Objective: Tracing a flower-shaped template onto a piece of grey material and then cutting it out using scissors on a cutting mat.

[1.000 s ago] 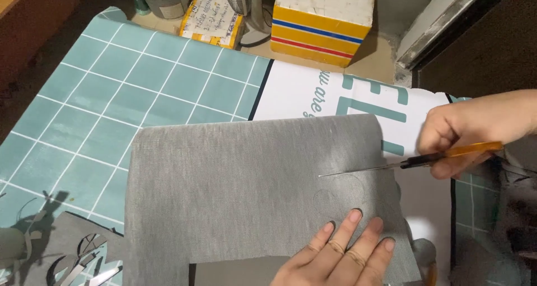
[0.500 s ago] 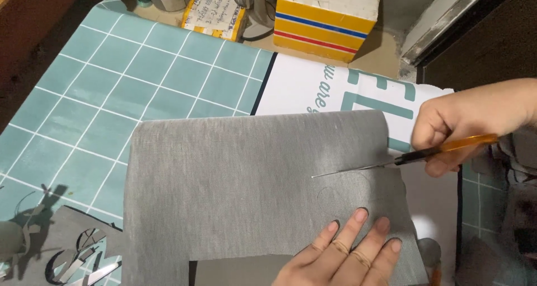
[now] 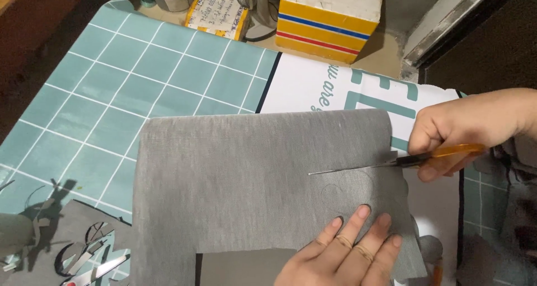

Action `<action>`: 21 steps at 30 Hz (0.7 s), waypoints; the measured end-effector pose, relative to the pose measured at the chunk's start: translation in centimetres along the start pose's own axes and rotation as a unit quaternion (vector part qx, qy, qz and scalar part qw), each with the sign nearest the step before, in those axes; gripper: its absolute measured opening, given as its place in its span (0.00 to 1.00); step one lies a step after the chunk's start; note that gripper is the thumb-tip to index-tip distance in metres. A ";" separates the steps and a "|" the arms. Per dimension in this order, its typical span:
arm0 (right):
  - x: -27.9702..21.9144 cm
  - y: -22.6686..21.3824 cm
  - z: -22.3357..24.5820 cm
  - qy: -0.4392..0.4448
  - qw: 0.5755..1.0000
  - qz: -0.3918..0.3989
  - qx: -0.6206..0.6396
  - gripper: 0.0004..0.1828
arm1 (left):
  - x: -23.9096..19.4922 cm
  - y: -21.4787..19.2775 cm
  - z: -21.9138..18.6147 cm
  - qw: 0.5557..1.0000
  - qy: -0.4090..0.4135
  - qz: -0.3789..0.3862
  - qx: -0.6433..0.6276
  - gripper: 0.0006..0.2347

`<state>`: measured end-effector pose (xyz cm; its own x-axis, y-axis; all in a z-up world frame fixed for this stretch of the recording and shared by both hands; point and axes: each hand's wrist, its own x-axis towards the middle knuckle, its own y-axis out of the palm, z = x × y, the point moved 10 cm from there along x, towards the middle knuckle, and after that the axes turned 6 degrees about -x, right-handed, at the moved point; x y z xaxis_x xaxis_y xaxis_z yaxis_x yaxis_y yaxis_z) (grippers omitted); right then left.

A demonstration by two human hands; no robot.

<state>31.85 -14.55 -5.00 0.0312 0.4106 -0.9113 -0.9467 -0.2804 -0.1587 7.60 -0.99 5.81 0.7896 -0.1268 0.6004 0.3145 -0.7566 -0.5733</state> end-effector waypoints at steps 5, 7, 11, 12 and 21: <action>-0.7 0.5 0.9 -0.029 0.999 -0.012 -0.008 0.33 | -0.1 0.4 0.1 1.000 0.004 0.022 -0.002 0.14; -1.6 0.9 1.1 -0.043 0.998 -0.030 -0.030 0.36 | -0.5 0.3 -0.1 0.999 0.025 0.020 0.016 0.14; -1.0 2.3 -7.2 -0.251 0.961 0.060 0.096 0.12 | -1.2 1.3 -0.2 0.990 0.048 0.128 -0.034 0.14; -2.8 2.9 -10.6 -0.422 0.885 0.084 0.178 0.11 | -1.6 1.7 -0.1 0.984 0.054 0.172 -0.019 0.16; -7.3 26.6 -16.5 0.196 0.647 -0.370 0.637 0.25 | 5.2 -5.9 5.5 0.943 -0.039 0.330 -0.001 0.05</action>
<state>11.71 -39.32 -8.84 0.4696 -0.2996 -0.8305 -0.1127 0.9126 -0.3929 12.78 6.33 9.25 0.8493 -0.5232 0.0705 -0.2603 -0.5312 -0.8063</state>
